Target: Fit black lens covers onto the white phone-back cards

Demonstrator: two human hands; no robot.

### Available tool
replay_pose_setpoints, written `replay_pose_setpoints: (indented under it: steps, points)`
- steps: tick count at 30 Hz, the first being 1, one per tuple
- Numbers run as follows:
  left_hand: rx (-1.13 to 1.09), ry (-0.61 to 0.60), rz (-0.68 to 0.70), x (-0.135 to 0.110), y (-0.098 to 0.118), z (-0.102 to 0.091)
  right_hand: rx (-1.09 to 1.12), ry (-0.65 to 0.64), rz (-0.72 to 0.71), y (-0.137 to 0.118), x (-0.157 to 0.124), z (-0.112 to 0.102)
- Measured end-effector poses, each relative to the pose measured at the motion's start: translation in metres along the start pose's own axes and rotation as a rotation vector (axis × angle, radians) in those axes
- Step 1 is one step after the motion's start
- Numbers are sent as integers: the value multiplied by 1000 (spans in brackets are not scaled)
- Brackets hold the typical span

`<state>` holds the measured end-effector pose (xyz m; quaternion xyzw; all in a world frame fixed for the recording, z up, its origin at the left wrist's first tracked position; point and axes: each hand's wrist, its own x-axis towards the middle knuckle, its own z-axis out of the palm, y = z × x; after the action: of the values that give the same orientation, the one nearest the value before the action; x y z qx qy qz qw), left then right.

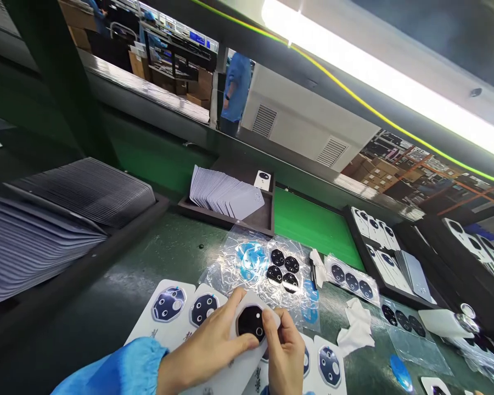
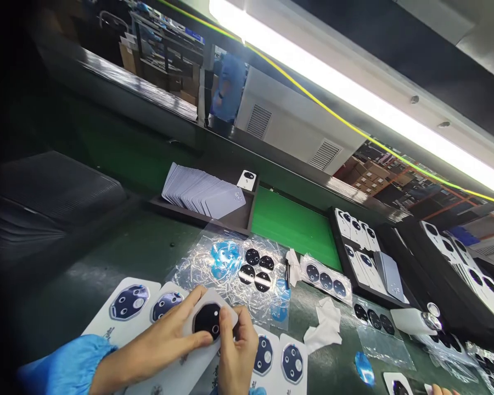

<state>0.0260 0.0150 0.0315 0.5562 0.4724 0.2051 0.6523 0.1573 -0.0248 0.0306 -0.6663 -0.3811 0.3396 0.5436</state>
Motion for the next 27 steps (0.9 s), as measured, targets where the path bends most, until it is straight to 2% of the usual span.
replay_pose_setpoints:
  steps: [5, 8, 16, 21, 24, 27]
  points:
    - [34, -138, 194, -4, 8, -13, 64, 1, 19, 4, 5, 0]
    - [-13, -163, 247, -4, 14, -16, 93, -7, 23, 5, 7, -1]
    - [-257, -106, 283, 1, 9, -7, 64, -24, -30, -1, 8, -5]
    - [-570, -88, 218, 4, 17, -3, 117, -72, -116, 9, 6, 3]
    - [-764, 26, 160, 3, 26, -8, 82, -169, -210, 22, -3, 13]
    - [-711, 41, 194, 1, 30, -22, 71, -248, -226, 17, -5, 19]
